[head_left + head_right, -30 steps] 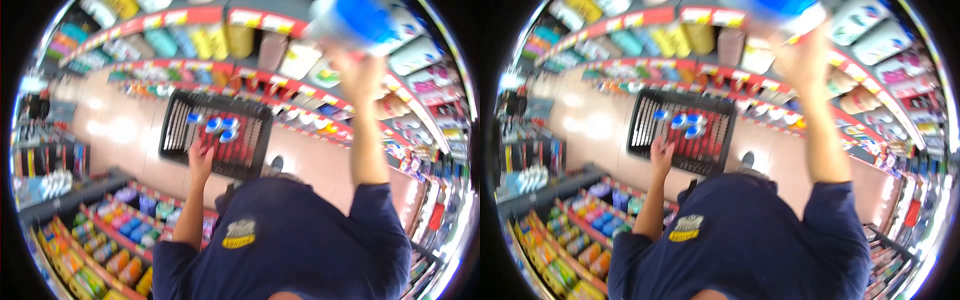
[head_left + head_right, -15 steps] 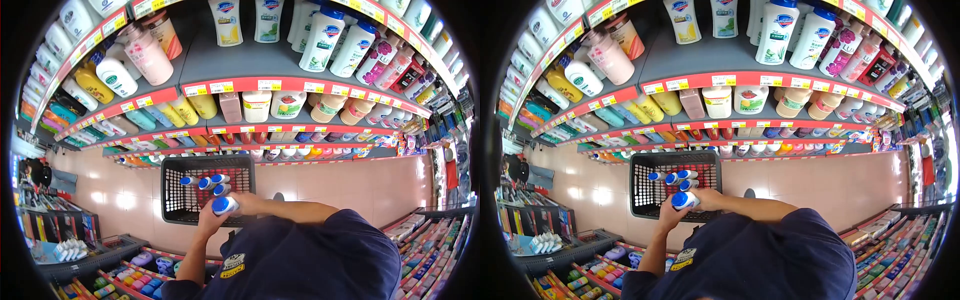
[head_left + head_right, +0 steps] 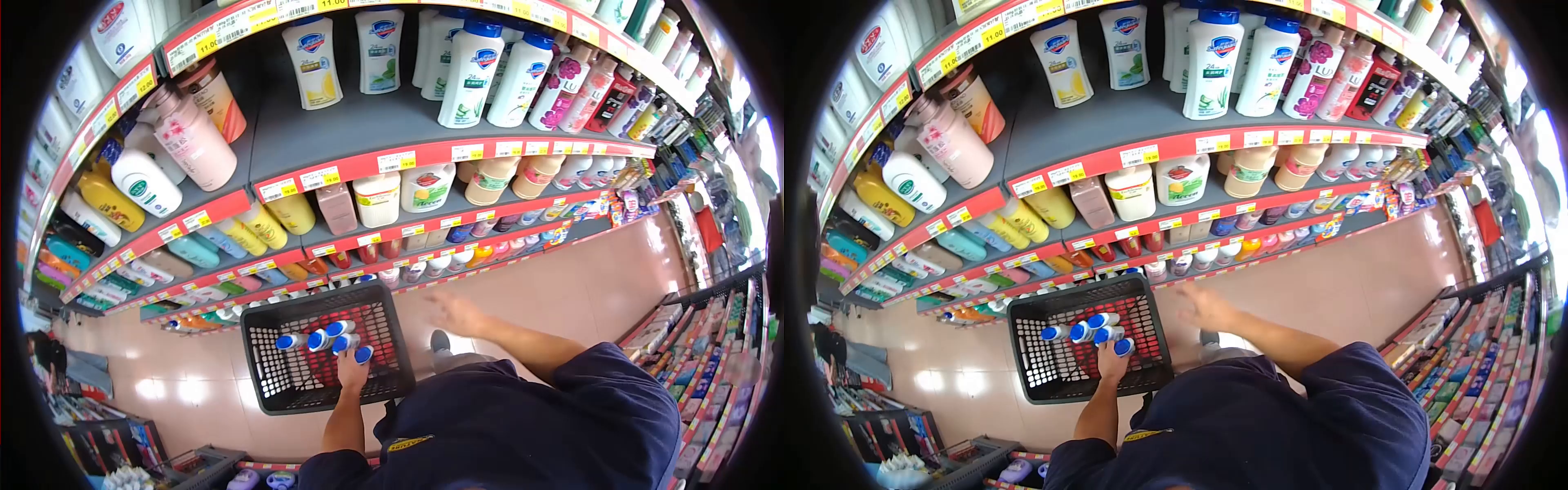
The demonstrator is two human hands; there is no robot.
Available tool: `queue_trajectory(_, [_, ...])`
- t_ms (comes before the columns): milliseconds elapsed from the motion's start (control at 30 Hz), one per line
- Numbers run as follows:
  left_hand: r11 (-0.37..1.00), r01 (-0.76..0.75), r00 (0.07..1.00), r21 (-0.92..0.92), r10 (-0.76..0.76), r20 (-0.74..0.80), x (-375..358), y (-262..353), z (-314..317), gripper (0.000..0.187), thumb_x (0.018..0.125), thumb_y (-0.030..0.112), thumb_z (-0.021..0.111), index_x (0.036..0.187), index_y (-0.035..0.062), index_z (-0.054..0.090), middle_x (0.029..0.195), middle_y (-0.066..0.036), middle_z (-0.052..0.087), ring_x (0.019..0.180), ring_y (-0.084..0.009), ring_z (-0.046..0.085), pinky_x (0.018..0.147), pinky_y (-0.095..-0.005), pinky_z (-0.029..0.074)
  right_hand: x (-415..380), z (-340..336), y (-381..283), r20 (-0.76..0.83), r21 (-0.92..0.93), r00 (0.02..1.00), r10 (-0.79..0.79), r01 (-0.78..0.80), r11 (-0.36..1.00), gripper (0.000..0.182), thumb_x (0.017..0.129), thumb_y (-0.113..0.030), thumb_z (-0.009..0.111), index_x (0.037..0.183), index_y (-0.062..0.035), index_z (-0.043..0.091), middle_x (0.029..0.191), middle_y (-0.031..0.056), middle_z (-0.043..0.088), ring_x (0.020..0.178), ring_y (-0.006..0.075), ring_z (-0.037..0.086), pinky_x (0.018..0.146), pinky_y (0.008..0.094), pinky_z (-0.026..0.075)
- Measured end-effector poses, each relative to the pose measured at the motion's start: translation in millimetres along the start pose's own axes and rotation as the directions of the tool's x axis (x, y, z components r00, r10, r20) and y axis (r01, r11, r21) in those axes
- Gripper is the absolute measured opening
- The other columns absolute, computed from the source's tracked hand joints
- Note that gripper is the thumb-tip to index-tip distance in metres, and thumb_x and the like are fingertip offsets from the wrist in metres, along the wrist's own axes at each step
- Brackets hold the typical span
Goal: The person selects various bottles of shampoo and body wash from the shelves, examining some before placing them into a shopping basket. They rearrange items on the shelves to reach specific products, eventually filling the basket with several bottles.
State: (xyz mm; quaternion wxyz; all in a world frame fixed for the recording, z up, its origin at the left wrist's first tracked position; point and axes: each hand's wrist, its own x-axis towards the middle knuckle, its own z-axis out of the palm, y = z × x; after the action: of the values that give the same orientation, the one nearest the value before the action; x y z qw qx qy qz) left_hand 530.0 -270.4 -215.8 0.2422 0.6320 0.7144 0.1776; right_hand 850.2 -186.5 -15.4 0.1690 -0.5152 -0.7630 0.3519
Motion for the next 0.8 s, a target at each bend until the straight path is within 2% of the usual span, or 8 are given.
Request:
queue_trajectory(100, [0.997,0.074,0.997,0.014,-0.074,0.012,6.2,-10.3,13.9,0.04,0.076,0.021,0.078,0.11,0.0077,0.061,0.116,-0.019,0.058,0.107,-0.0421,0.058,0.088,-0.0511,0.051,14.8,-82.1,-35.4,-0.324,0.076,0.946,0.008,0.017,0.997,0.046,0.088,-0.018,0.072,0.128,-0.003,0.054,0.122,0.018,0.063,0.108,0.0293,0.065,0.084,0.0369,0.055])
queue_trajectory(233, [0.989,0.149,0.989,0.007,-0.149,0.024,7.3,-15.6,21.1,0.045,0.078,0.024,0.078,0.116,0.009,0.06,0.124,-0.018,0.056,0.106,-0.042,0.06,0.087,-0.0513,0.052,44.2,-162.3,-63.1,-0.605,0.197,0.796,-0.006,0.157,0.968,0.048,0.088,-0.012,0.072,0.13,-0.0015,0.051,0.119,0.0138,0.064,0.108,0.0229,0.064,0.084,0.0359,0.054])
queue_trajectory(300, [0.981,0.194,0.98,0.007,-0.194,0.039,9.2,-17.6,24.8,0.051,0.079,0.025,0.078,0.123,0.0101,0.057,0.128,-0.018,0.054,0.109,-0.0432,0.06,0.087,-0.0514,0.053,57.7,-189.5,-74.3,-0.699,0.085,0.713,-0.046,0.147,0.985,0.05,0.087,-0.011,0.072,0.131,-0.0017,0.05,0.119,0.0126,0.064,0.11,0.0218,0.063,0.086,0.0351,0.054])
queue_trajectory(533, [0.904,0.422,0.906,-0.062,-0.421,0.039,5.0,-17.6,42.0,0.07,0.074,0.032,0.082,0.131,0.0069,0.05,0.128,-0.024,0.056,0.112,-0.0419,0.06,0.094,-0.0508,0.05,124.2,-233.0,-78.5,-0.831,-0.043,0.545,-0.113,0.14,0.989,0.076,0.084,-0.018,0.078,0.142,0.0045,0.035,0.137,0.024,0.049,0.124,0.0305,0.054,0.095,0.0374,0.051])
queue_trajectory(667, [0.808,0.556,0.823,-0.192,-0.568,-0.009,2.2,-22.9,48.0,0.077,0.068,0.035,0.087,0.13,0.0064,0.051,0.122,-0.021,0.062,0.112,-0.0395,0.061,0.098,-0.0482,0.047,171.4,-248.8,-76.4,-0.88,-0.197,0.415,-0.232,0.128,0.972,0.091,0.076,-0.022,0.083,0.14,0.0148,0.031,0.134,0.0317,0.048,0.126,0.0394,0.05,0.108,0.0398,0.04])
queue_trajectory(733, [0.807,0.446,0.86,-0.387,-0.507,-0.066,-2.3,-26.6,45.3,0.073,0.066,0.035,0.088,0.126,0.0067,0.056,0.118,-0.018,0.065,0.111,-0.0364,0.063,0.096,-0.0468,0.048,199.5,-252.5,-44.5,-0.899,-0.286,0.292,-0.326,0.173,0.943,0.092,0.073,-0.025,0.087,0.137,0.0154,0.034,0.129,0.031,0.049,0.122,0.0418,0.05,0.107,0.0417,0.04])
queue_trajectory(767, [0.821,0.386,0.883,-0.422,-0.46,-0.088,-2.2,-12.0,28.0,0.065,0.068,0.033,0.087,0.12,0.0058,0.06,0.115,-0.016,0.067,0.109,-0.0348,0.064,0.093,-0.0471,0.049,200.4,-257.1,-38.9,-0.885,-0.294,0.334,-0.325,0.142,0.945,0.097,0.071,-0.033,0.087,0.138,0.0155,0.035,0.134,0.0332,0.047,0.127,0.0443,0.046,0.111,0.0438,0.037])
queue_trajectory(800, [0.672,0.18,0.95,-0.718,-0.309,-0.051,3.8,-6.4,16.7,0.061,0.069,0.033,0.086,0.118,0.0051,0.062,0.114,-0.017,0.068,0.108,-0.0373,0.065,0.091,-0.0479,0.05,212.2,-261.6,-20.4,-0.865,-0.466,0.271,-0.421,-0.127,0.876,0.087,0.076,-0.036,0.085,0.133,0.0129,0.041,0.126,0.0244,0.051,0.119,0.0327,0.051,0.102,0.0382,0.043])
